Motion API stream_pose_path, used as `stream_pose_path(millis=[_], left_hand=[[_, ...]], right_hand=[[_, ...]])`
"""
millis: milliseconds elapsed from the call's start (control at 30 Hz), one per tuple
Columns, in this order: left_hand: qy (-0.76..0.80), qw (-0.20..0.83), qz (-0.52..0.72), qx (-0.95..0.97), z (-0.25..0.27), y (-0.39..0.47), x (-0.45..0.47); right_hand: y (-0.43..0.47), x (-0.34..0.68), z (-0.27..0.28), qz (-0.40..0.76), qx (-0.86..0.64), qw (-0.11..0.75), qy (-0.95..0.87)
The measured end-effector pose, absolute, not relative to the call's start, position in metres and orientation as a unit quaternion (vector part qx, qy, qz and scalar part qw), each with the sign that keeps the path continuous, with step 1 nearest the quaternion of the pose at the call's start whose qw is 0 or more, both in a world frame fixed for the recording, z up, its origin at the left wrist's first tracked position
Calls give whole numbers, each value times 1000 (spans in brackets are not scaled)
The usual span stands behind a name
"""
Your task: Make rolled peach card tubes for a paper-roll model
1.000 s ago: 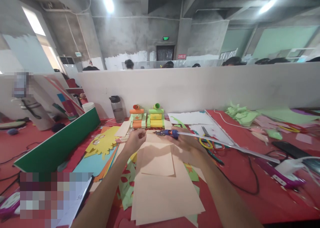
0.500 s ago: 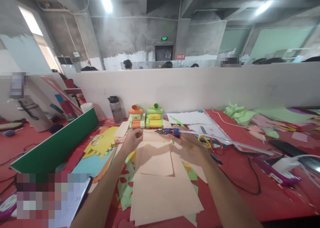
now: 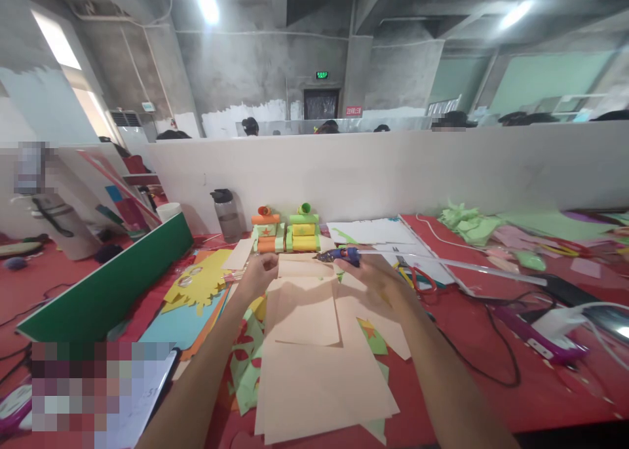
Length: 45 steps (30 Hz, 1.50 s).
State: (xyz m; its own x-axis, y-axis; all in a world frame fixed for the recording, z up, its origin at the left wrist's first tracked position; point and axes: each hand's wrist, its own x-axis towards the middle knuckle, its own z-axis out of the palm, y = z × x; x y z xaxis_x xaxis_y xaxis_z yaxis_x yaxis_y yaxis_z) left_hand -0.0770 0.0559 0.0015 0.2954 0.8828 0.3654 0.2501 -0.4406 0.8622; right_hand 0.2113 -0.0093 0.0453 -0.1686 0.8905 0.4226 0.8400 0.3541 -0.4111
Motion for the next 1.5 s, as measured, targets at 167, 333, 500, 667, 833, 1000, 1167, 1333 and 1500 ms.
stream_pose_path(millis=[167, 333, 500, 667, 833, 1000, 1167, 1333, 1500], left_hand=[[389, 364, 448, 718, 2, 56, -75], [395, 370, 452, 709, -2, 59, -78], [400, 371, 460, 700, -9, 68, -85], [401, 374, 461, 698, -12, 70, -85], [399, 377, 460, 698, -13, 70, -85], [396, 381, 465, 694, -17, 75, -88], [395, 383, 464, 694, -19, 77, -88], [400, 381, 458, 697, -17, 74, -86], [407, 376, 451, 699, -13, 69, -84]], right_hand=[[-7, 205, 45, 75, -574, 274, -768], [0, 214, 39, 56, -597, 259, -757], [7, 232, 38, 43, -619, 225, -751], [8, 232, 37, 46, -624, 226, -747], [8, 233, 37, 43, -637, 199, -743], [8, 239, 40, 33, -638, 200, -743], [7, 237, 40, 14, -648, 207, -733], [8, 238, 38, 0, -653, 213, -727], [9, 237, 36, 12, -638, 215, -739]])
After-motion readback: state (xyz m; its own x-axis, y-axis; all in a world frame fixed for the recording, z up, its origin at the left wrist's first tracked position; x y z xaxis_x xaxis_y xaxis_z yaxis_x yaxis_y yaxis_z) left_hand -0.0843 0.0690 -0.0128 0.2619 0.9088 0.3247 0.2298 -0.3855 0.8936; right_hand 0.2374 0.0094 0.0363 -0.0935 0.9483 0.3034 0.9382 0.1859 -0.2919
